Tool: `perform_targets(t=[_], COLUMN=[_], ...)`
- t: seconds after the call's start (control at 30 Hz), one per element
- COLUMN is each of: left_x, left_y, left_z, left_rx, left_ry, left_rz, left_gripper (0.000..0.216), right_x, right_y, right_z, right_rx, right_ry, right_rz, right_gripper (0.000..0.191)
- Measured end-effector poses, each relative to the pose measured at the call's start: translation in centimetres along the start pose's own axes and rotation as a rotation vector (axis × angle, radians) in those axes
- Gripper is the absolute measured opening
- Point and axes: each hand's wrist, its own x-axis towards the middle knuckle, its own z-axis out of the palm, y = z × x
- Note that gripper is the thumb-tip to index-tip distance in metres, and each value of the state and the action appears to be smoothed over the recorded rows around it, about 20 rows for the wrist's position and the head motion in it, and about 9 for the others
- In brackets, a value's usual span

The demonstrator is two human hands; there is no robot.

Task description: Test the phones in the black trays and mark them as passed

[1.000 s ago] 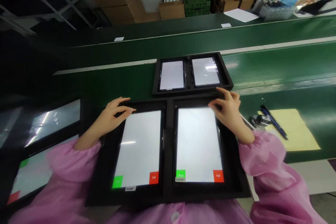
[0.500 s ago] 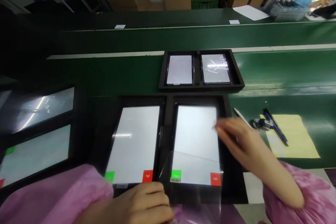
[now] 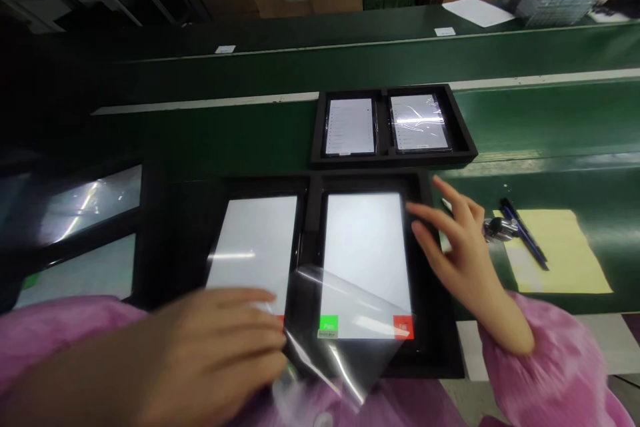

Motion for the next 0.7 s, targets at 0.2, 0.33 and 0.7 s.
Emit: perform_targets(t=[0.2,0.33,0.7], left_x=[3.1,5.5,7.3], left_y=[-7.1,-10.0,-11.5], left_z=[-4.2,-2.8,1.9], left_rx=[0.01,-0.004,0.041], left_ry=[-0.024,0.0,-0.061], left_rz=[-0.29,-0.327,-0.267], left_gripper=[0.03,0.037,0.056], right_x=[-7.1,-8.3,4.5], right_y=[-7.4,-7.8,-2.0], right_z=[-1.8,-0.7,2.5], right_rx=[0.111,-0.118,0.21], right_ry=[-0.411,-0.313,-0.228], right_rz=[-0.41,-0.446,-0.513], right_gripper=[0.028,0.041,0.025])
